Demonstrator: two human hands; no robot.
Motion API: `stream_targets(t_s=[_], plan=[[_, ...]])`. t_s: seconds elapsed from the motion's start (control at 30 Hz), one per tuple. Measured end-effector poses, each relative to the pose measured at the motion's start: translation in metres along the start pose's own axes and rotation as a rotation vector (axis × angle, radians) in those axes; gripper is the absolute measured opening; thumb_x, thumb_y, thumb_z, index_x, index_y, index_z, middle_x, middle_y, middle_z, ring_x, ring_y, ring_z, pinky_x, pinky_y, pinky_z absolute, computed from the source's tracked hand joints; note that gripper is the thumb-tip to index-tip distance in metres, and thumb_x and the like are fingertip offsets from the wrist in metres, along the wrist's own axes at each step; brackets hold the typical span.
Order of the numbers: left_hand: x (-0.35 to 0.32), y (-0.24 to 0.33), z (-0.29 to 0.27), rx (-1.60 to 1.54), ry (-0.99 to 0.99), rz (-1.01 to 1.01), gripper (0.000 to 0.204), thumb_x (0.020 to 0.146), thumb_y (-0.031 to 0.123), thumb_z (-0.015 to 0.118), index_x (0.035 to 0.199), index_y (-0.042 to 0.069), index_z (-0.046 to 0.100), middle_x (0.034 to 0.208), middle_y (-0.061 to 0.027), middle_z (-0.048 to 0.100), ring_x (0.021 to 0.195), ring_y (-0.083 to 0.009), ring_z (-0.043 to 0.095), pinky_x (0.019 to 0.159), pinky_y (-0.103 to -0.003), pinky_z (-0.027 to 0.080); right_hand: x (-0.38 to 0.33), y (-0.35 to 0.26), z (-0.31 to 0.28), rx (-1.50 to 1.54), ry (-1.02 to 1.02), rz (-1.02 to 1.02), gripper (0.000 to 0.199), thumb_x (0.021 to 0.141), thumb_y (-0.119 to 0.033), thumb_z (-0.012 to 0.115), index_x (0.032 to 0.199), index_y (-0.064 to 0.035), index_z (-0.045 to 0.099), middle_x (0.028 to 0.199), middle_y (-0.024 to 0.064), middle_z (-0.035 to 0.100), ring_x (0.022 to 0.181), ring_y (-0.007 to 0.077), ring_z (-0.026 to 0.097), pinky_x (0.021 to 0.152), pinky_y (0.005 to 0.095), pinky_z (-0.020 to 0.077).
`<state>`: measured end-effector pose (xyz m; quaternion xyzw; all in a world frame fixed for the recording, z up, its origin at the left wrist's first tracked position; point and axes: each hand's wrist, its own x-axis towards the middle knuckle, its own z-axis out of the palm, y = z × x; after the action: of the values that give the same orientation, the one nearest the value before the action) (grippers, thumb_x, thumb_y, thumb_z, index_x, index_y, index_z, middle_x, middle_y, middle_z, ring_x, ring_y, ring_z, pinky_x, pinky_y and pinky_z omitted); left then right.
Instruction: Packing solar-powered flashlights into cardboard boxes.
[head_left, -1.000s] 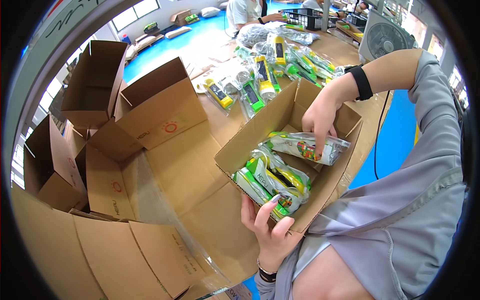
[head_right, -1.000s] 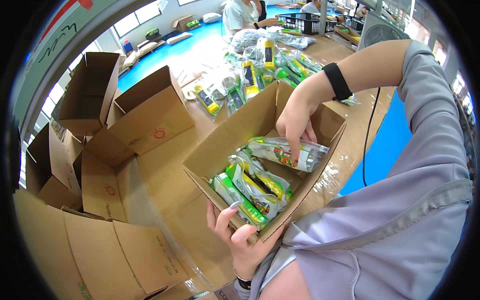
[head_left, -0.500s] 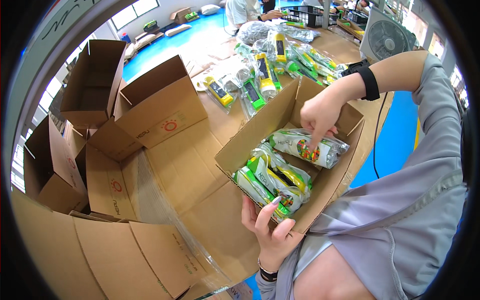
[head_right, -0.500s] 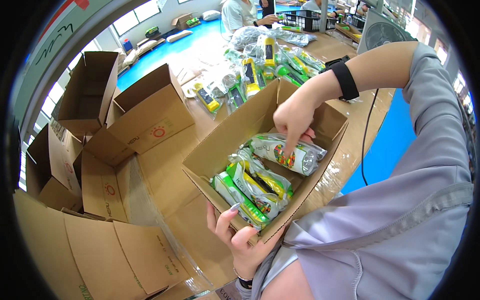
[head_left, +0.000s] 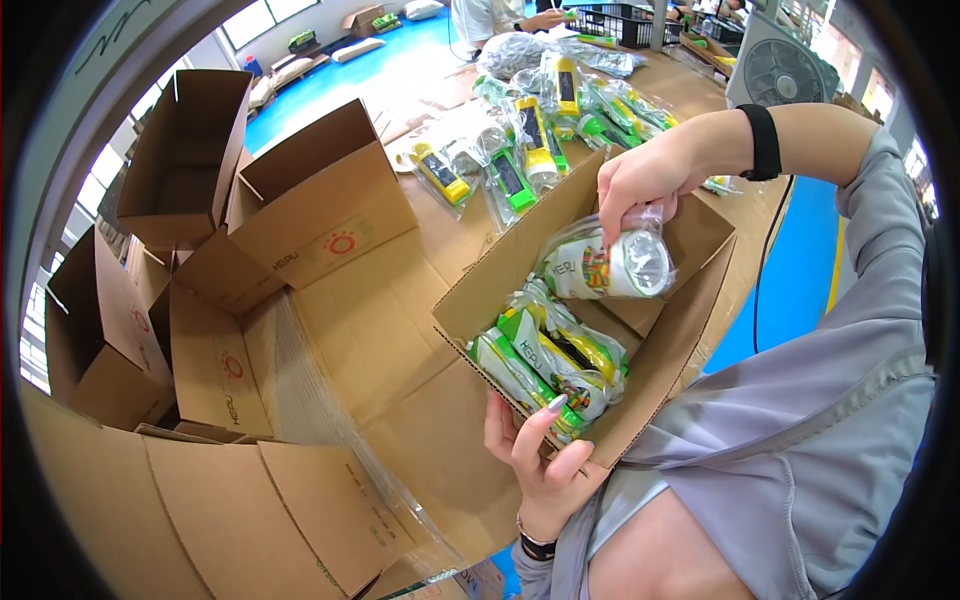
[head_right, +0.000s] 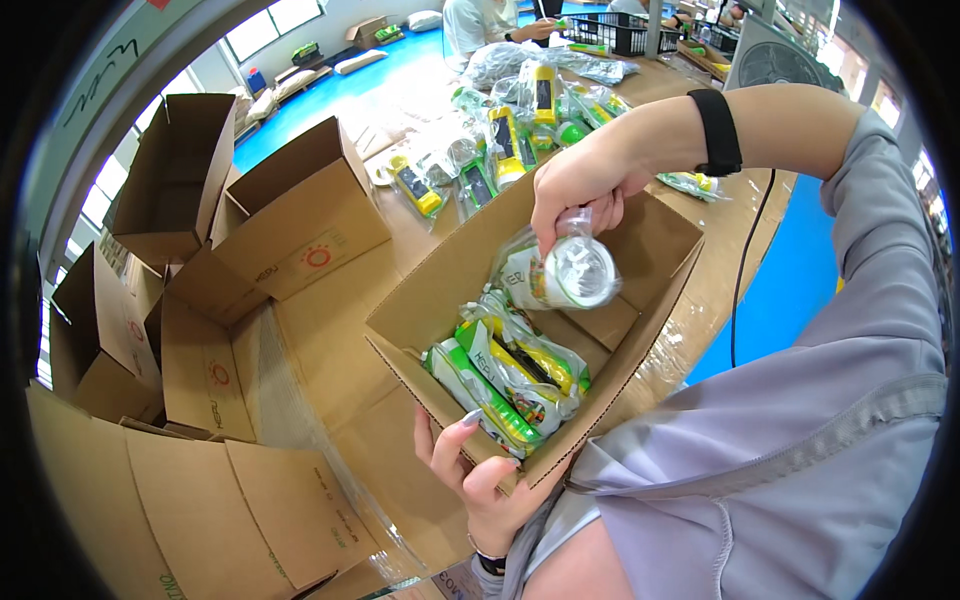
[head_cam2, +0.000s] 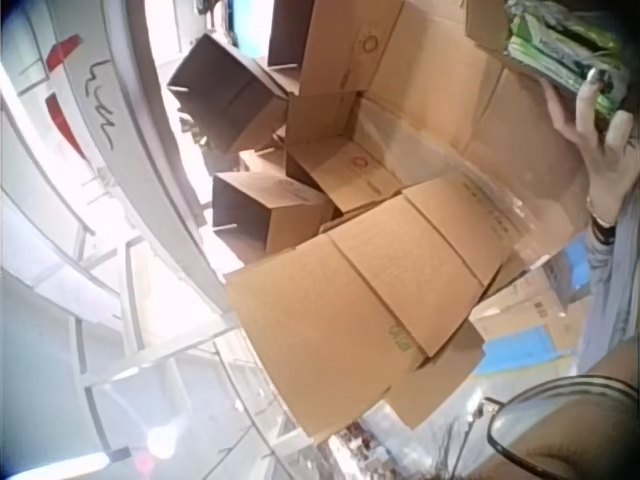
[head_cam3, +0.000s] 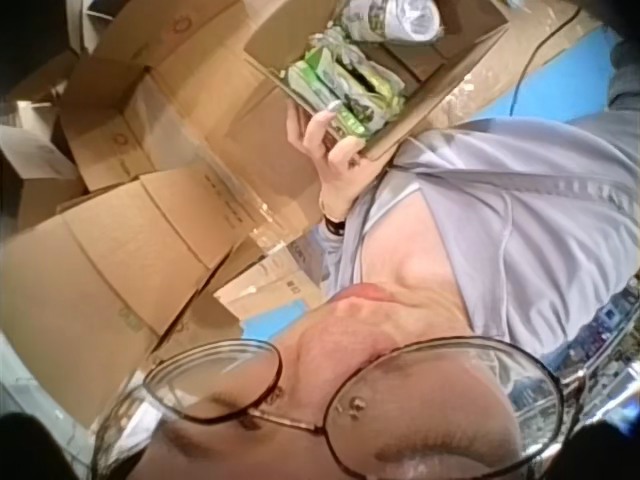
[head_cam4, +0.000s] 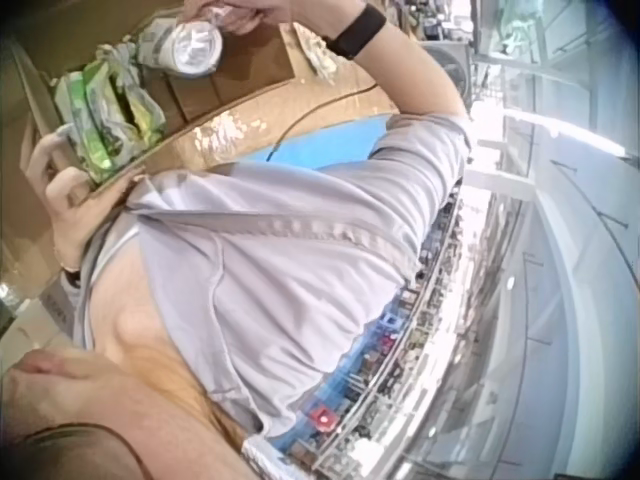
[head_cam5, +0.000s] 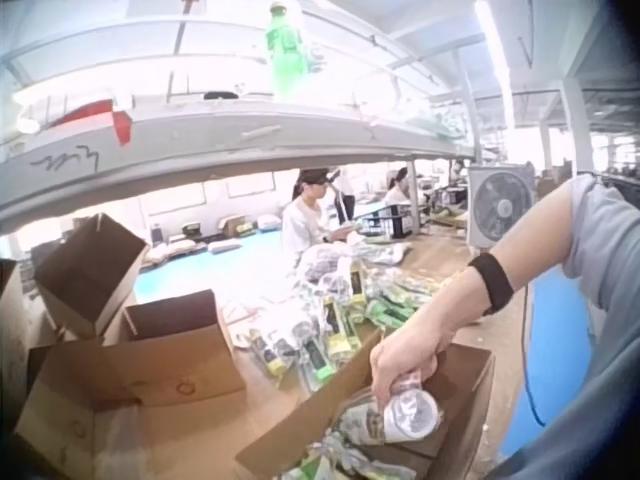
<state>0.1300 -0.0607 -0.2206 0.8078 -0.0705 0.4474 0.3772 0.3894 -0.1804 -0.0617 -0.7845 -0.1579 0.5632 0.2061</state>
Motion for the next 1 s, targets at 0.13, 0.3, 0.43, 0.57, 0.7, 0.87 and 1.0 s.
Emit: stream_targets(t_s=[0.13, 0.3, 0.43, 0.57, 0.7, 0.87, 1.0], plan=[[-0.002, -0.002, 0.001, 0.006, 0.006, 0.001, 0.065, 0.055, 0.026, 0.091, 0.092, 0.020, 0.038, 0.118, -0.0085, 0.037, 0.121, -0.0507, 0.033, 0.098, -0.064, 0.034, -0.004, 0.004, 0.008, -0.342, -0.035, -0.096, 0.039, 0.090, -0.031, 0.058, 0.061, -0.0048, 0.059, 0.048, -0.0023, 0.043, 0.045, 0.0087, 0.042, 0.045, 0.0270, 0.0333], [-0.003, 0.001, 0.001, -0.031, 0.017, -0.033, 0.059, 0.057, 0.020, 0.088, 0.090, 0.023, 0.039, 0.118, -0.0077, 0.038, 0.121, -0.0517, 0.031, 0.099, -0.065, 0.034, -0.019, -0.005, 0.018, -0.553, -0.023, -0.035, 0.038, 0.090, -0.031, 0.057, 0.069, 0.0014, 0.061, 0.055, 0.0003, 0.051, 0.049, 0.0103, 0.047, 0.047, 0.0294, 0.0371], [-0.002, 0.002, -0.001, -0.050, 0.016, -0.075, 0.055, 0.061, 0.014, 0.085, 0.091, 0.025, 0.040, 0.118, -0.0070, 0.039, 0.122, -0.0532, 0.029, 0.100, -0.065, 0.036, -0.028, -0.008, 0.022, -0.442, 0.272, -0.132, 0.037, 0.090, -0.027, 0.055, 0.072, 0.0045, 0.062, 0.056, 0.0072, 0.056, 0.052, 0.0184, 0.052, 0.052, 0.0341, 0.0416], [-0.004, 0.001, 0.002, -0.069, 0.022, -0.072, 0.056, 0.061, 0.014, 0.085, 0.092, 0.026, 0.039, 0.117, -0.0068, 0.039, 0.122, -0.0535, 0.029, 0.101, -0.065, 0.035, -0.023, 0.010, 0.035, -0.781, 0.392, -0.307, 0.035, 0.090, -0.025, 0.049, 0.079, 0.0063, 0.060, 0.067, 0.0234, 0.058, 0.061, 0.0360, 0.055, 0.059, 0.0419, 0.0455], [-0.002, 0.002, 0.004, -0.041, 0.036, -0.067, 0.054, 0.062, 0.013, 0.084, 0.091, 0.026, 0.040, 0.118, -0.0066, 0.038, 0.123, -0.0536, 0.026, 0.100, -0.066, 0.036, 0.008, 0.036, 0.043, -1.022, 0.207, -0.488, 0.039, 0.093, -0.027, 0.048, 0.075, 0.0048, 0.060, 0.069, 0.0240, 0.060, 0.069, 0.0406, 0.058, 0.066, 0.0464, 0.0475], [-0.006, 0.000, 0.001, -0.030, 0.020, -0.064, 0.053, 0.061, 0.013, 0.084, 0.091, 0.026, 0.042, 0.120, -0.0064, 0.038, 0.125, -0.0533, 0.024, 0.100, -0.066, 0.036, 0.036, 0.039, 0.045, -0.698, -0.190, -0.007, 0.048, 0.093, -0.040, 0.053, 0.071, 0.0005, 0.065, 0.065, 0.0110, 0.066, 0.061, 0.0189, 0.066, 0.061, 0.0348, 0.0527], [-0.007, 0.003, -0.002, -0.040, -0.014, -0.074, 0.053, 0.061, 0.014, 0.084, 0.091, 0.026, 0.043, 0.121, -0.0063, 0.038, 0.125, -0.0529, 0.024, 0.099, -0.066, 0.036, 0.056, 0.046, 0.036, -0.905, -0.255, -0.097, 0.051, 0.088, -0.046, 0.059, 0.071, 0.0023, 0.065, 0.064, 0.0146, 0.065, 0.065, 0.0235, 0.066, 0.060, 0.0353, 0.0509]])
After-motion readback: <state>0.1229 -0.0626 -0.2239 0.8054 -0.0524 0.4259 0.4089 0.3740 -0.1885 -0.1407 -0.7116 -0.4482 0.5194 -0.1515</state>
